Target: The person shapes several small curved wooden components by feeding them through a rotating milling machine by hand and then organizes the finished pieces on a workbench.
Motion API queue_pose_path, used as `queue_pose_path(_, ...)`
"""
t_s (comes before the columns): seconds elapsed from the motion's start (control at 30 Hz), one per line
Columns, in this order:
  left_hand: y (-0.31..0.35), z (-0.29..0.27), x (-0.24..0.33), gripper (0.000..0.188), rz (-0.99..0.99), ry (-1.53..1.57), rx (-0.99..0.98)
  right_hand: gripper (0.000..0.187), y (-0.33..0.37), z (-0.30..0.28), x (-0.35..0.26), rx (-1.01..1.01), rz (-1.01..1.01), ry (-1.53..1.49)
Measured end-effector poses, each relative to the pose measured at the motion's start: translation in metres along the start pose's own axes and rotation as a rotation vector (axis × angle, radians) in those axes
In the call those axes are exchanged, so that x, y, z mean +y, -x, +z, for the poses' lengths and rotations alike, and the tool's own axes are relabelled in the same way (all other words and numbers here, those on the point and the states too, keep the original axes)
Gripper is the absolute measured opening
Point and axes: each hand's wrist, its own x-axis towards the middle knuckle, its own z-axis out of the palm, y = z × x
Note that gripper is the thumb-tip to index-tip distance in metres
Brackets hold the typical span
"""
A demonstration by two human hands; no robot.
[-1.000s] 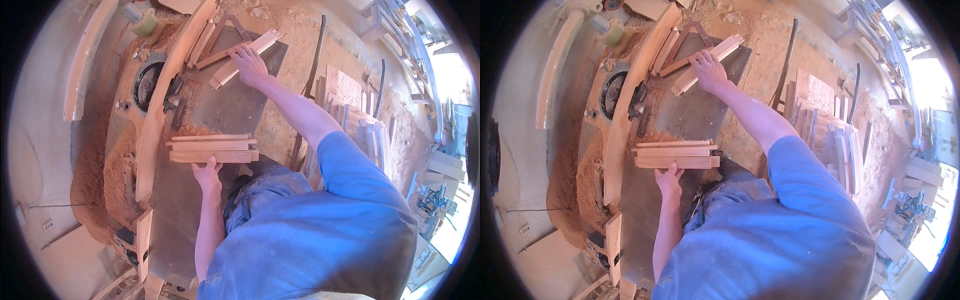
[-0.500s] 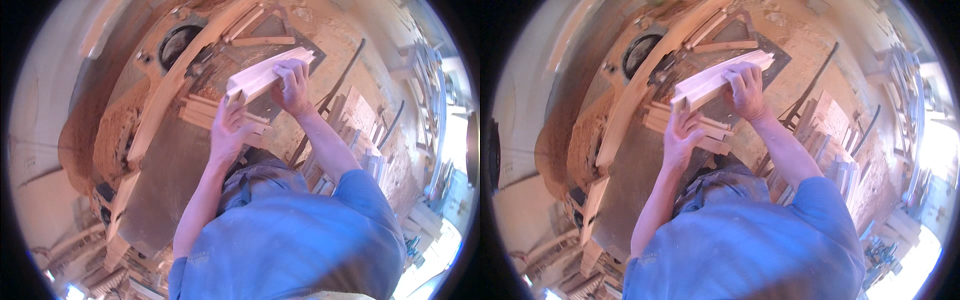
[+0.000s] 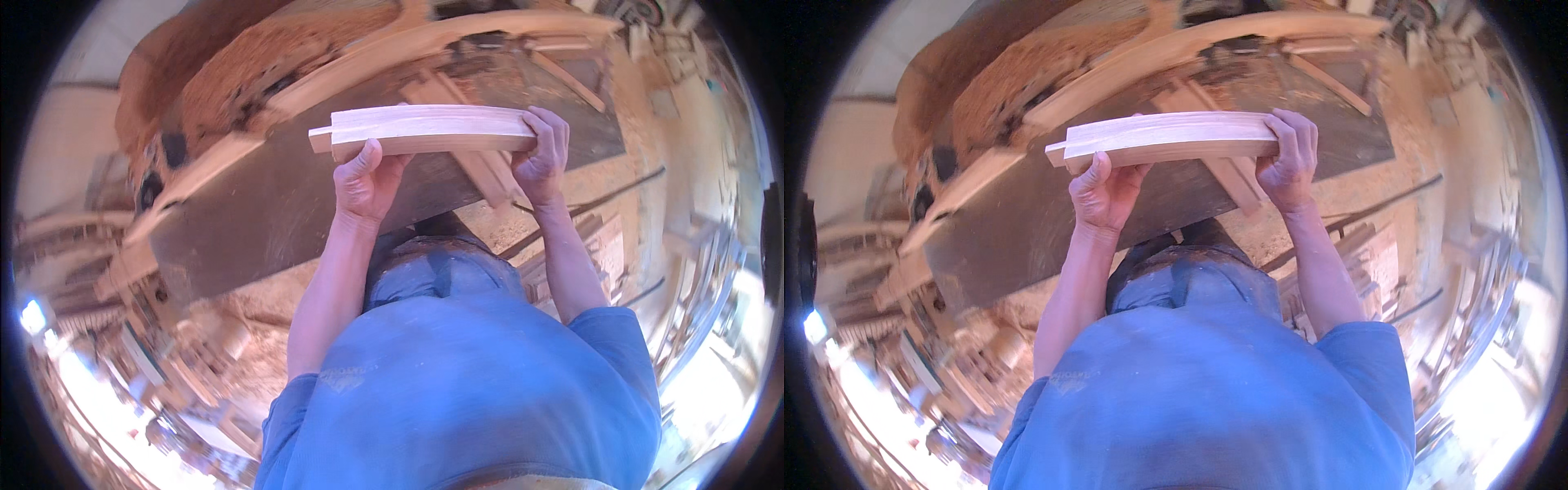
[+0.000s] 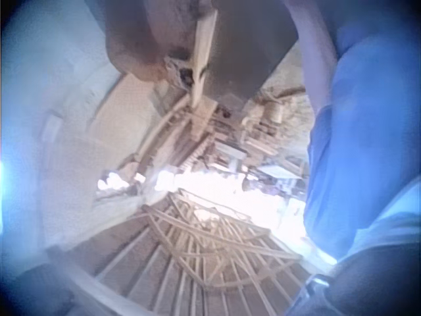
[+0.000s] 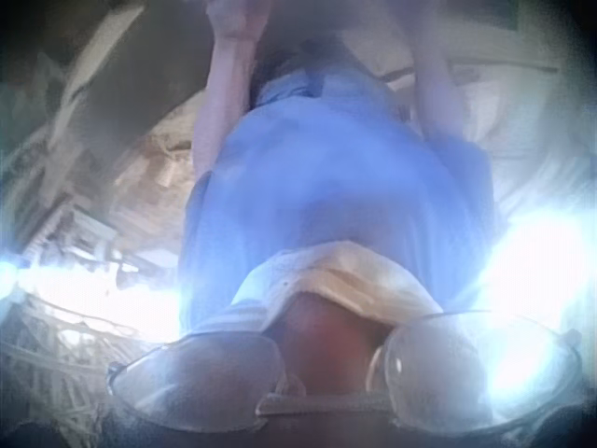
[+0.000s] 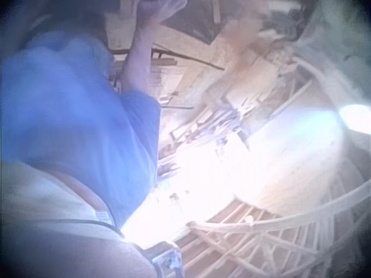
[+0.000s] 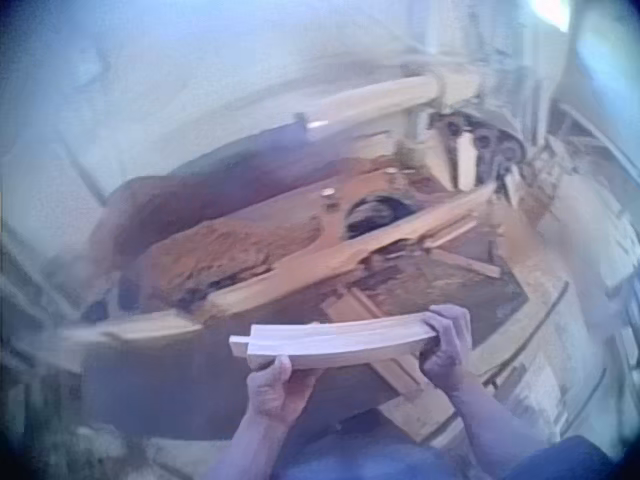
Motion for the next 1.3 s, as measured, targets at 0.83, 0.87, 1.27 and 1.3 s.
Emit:
queue_pose_path(0.83,0.131,-0.253,0.166,0.032,0.460,0.252,0.871,0.072,0.019,0.237,-0.243,-1.193,0.715,-0.892)
queue_pose_path(0.87,0.128,-0.257,0.172,0.031,0.450,0.244,0.894,0.072,0.018,0.243,-0.248,-1.155,0.681,-0.852)
queue_pose_path(1.27,0.083,-0.262,0.211,0.034,0.369,-0.013,1.268,0.066,-0.002,0.272,-0.285,-0.973,-0.206,-0.348)
queue_pose_path(1.3,0.078,-0.257,0.210,0.030,0.388,-0.033,1.304,0.066,-0.004,0.273,-0.289,-0.952,-0.261,-0.344)
